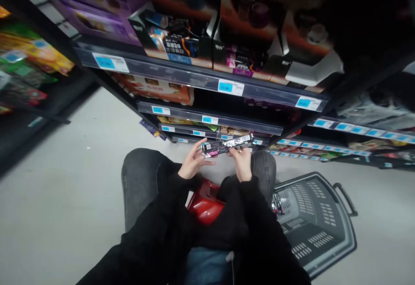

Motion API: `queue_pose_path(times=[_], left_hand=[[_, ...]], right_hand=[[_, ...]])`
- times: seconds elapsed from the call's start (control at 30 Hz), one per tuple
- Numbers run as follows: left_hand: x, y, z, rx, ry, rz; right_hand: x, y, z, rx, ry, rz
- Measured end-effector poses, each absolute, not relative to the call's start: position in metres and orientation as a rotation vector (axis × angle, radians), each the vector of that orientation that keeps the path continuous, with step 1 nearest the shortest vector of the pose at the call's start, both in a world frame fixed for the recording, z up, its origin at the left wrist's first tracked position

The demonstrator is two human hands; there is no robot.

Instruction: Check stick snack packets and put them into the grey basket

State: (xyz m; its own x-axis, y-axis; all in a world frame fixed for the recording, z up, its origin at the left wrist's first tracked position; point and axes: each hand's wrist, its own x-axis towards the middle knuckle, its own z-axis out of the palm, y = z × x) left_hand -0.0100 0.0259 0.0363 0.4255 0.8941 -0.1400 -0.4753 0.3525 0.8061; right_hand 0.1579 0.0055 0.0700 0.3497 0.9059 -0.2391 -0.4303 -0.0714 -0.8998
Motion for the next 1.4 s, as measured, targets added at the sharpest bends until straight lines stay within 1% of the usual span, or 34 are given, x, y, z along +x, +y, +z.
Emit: queue_pose_path(times=[0.13, 0.23, 0.33, 0.47, 0.7, 0.87, 1.03, 1.23, 1.4], left_hand=[[-0.009, 0.022, 0.020, 0.796, 0.911, 0.895], [-0.012, 0.025, 0.008, 0.839, 0.982, 0.844], [-0.018, 0.030, 0.001, 0.885, 0.982, 0.793], [-0.026, 0.034, -0.002, 0.911, 0.972, 0.754], [-0.034, 0.039, -0.010, 0.912, 1.039, 0.826], [-0.036, 0.041, -0.017, 0.953, 1.069, 0.857], [-0.035, 0.043, -0.015, 0.867, 1.085, 0.868], [-0.032, 0.044, -0.009, 0.674, 1.080, 0.715], [-0.031, 0.043, -0.010, 0.709, 1.057, 0.681]], right_hand=[[0.157, -0.002, 0.037, -1.169, -0.556, 1.412], [0.179, 0.000, 0.027, -1.164, -0.534, 1.324], [0.205, 0.001, 0.021, -1.236, -0.685, 1.255], [0.220, -0.001, 0.020, -1.373, -0.973, 1.224], [0.219, -0.002, 0.027, -1.494, -1.113, 1.164], [0.216, -0.003, 0.025, -1.533, -1.153, 1.107], [0.213, -0.004, 0.020, -1.541, -1.148, 1.130], [0.210, -0.002, 0.013, -1.608, -1.169, 1.092], [0.213, 0.002, 0.012, -1.600, -1.081, 1.197]])
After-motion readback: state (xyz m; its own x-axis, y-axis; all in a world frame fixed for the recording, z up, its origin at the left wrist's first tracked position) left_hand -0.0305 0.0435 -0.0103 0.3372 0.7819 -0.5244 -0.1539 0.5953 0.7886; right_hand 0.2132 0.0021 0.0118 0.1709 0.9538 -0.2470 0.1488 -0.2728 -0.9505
